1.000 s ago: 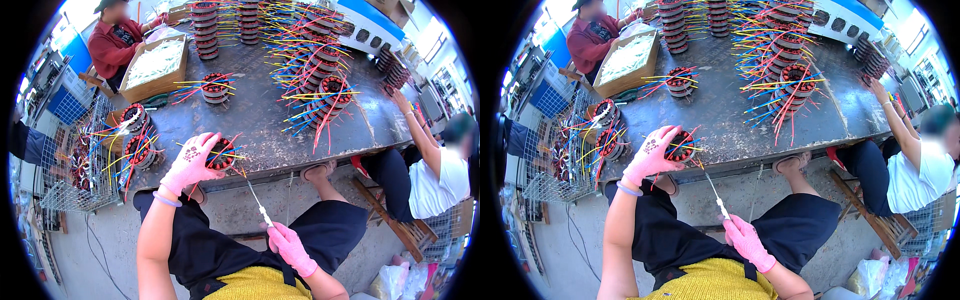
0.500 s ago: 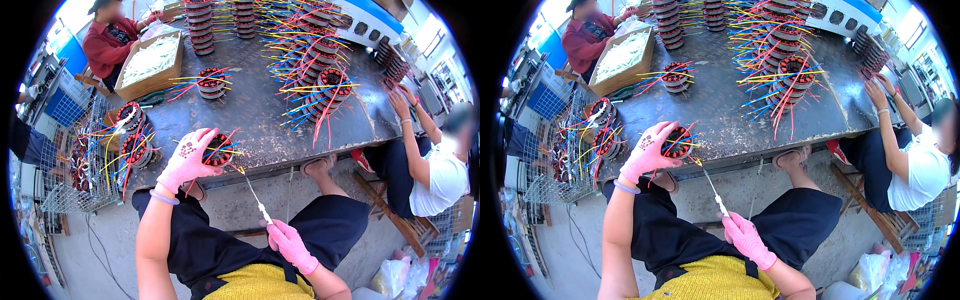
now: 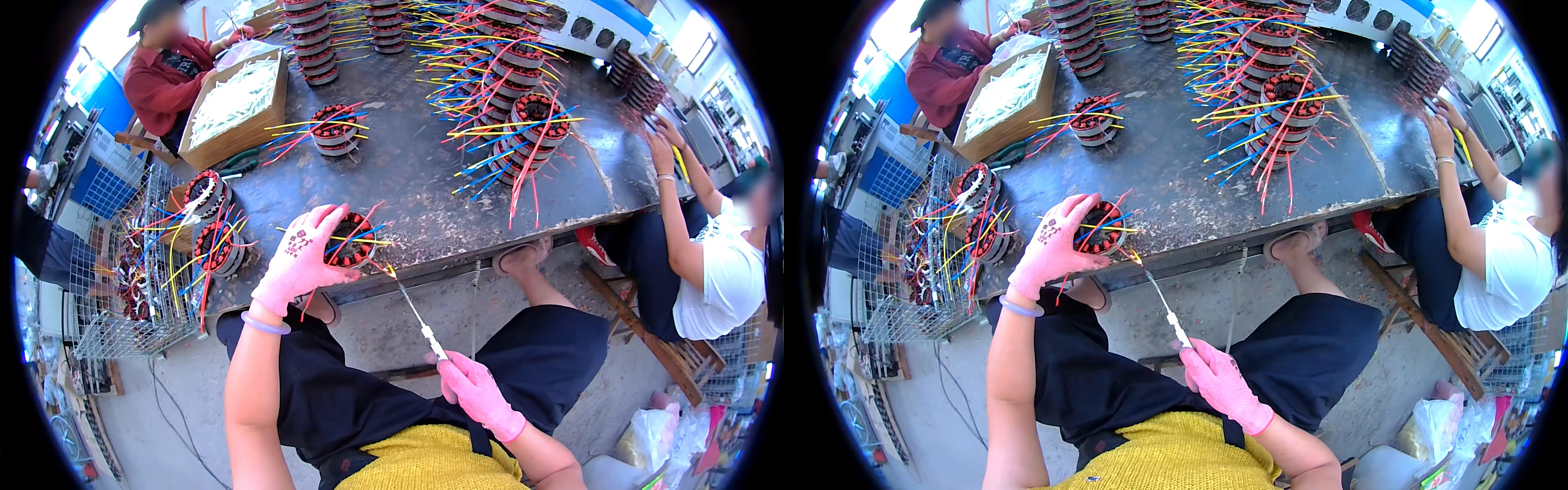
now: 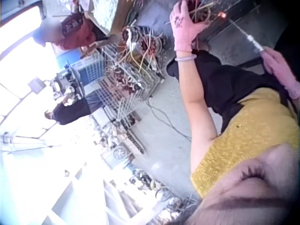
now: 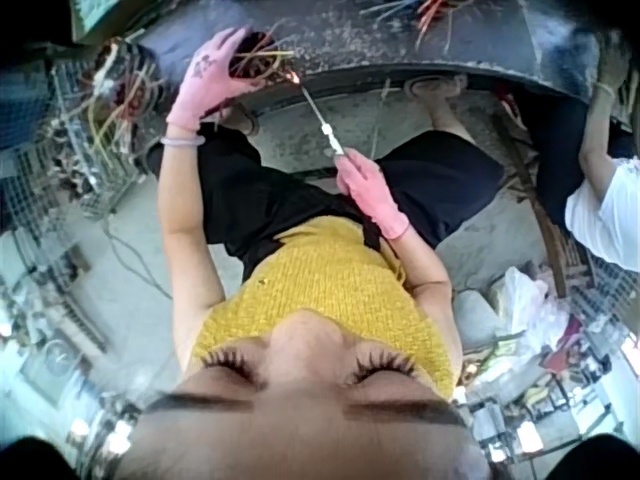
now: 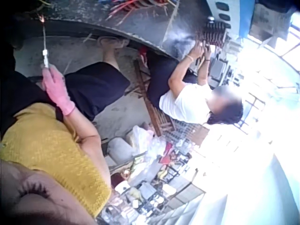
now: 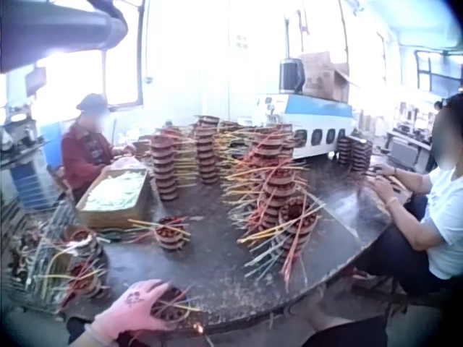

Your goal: The person uses a soldering iron to melt solder onto wire connections within a circular copper coil component, then places the finished component onto a stack on the table.

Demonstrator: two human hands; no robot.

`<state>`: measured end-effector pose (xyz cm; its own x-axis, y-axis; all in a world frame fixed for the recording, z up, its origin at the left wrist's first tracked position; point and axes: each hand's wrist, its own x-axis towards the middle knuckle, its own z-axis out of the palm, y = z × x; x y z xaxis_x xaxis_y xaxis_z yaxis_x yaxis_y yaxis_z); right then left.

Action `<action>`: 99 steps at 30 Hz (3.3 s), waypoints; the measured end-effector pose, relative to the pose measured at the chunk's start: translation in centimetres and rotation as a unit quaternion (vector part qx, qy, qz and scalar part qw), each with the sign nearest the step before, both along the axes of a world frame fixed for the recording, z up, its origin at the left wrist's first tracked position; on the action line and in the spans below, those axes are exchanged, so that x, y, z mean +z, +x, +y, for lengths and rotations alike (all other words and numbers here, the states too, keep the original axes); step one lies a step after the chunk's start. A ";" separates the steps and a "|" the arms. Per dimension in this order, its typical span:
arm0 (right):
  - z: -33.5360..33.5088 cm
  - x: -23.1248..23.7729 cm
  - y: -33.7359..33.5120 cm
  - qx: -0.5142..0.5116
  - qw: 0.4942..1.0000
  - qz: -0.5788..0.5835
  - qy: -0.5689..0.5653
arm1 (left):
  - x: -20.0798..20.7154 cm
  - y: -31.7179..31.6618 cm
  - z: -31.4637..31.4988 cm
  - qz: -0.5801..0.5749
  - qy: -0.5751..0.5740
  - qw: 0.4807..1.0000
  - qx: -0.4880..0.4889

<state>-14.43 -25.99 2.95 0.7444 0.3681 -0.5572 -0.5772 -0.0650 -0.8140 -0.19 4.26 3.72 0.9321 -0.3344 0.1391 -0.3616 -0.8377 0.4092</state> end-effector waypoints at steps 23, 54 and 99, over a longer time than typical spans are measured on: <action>0.1 -1.2 -0.3 -0.023 0.999 -0.001 0.038 | -0.1 0.0 -0.1 0.012 0.007 1.000 0.004; -0.1 -0.7 -0.1 0.003 1.000 -0.021 0.011 | 0.1 0.2 -0.4 0.022 -0.004 1.000 0.002; -0.4 -0.8 0.0 0.026 0.999 -0.039 -0.011 | 0.1 0.2 -0.5 0.008 -0.002 1.000 -0.006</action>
